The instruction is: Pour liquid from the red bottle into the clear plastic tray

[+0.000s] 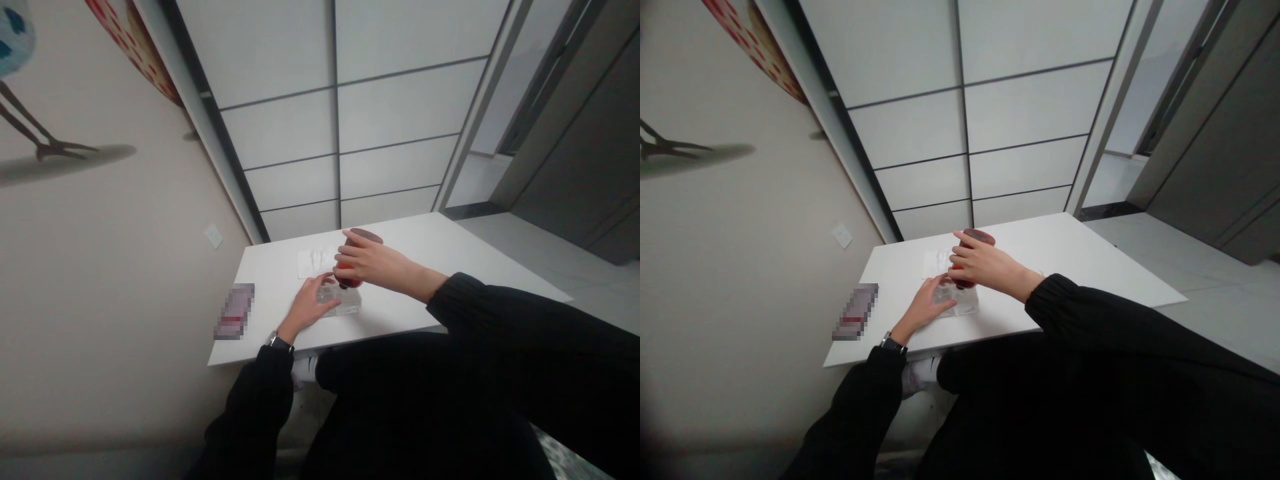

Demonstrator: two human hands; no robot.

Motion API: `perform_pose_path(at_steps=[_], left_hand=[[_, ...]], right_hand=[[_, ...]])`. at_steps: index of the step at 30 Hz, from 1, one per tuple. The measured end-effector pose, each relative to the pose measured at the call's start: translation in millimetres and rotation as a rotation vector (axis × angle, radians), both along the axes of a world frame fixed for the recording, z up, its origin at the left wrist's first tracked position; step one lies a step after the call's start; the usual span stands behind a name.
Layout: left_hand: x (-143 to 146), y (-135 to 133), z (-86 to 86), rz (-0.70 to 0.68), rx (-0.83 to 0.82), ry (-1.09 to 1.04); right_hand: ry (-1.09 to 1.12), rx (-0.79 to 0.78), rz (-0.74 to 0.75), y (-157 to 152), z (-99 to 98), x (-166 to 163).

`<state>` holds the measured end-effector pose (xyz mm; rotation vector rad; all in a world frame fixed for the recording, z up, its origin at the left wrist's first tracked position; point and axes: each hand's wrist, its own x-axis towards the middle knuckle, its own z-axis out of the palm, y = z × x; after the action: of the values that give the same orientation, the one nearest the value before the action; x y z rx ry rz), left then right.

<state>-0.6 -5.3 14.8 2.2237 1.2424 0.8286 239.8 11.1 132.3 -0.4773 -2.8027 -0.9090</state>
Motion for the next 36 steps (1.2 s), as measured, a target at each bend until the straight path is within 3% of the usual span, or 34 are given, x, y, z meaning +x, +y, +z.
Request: perform_pose_path(at_steps=[10, 19, 22, 29, 36], left_hand=[[-0.3, 0.2, 0.2, -0.016, -0.001, -0.004], [-0.8, -2.8, 6.6, -0.042, 0.016, 0.01], [-1.1, -4.4, 8.6, -0.046, 0.024, 0.02], [-0.5, -3.2, 7.2, -0.043, 0.015, 0.03], [-3.1, 11.1, 4.6, -0.023, -0.025, 0.013]], right_hand=[[-0.005, -0.016, -0.055, -5.3, -4.3, -1.2], [0.226, -0.21, -0.175, -11.9, -19.3, 10.5], [0.388, -0.306, -0.251, -15.4, -37.3, 24.2], [0.91, -0.607, -0.452, -23.8, -102.9, 38.3], [1.371, -0.922, -0.509, -13.6, -150.8, 38.4]])
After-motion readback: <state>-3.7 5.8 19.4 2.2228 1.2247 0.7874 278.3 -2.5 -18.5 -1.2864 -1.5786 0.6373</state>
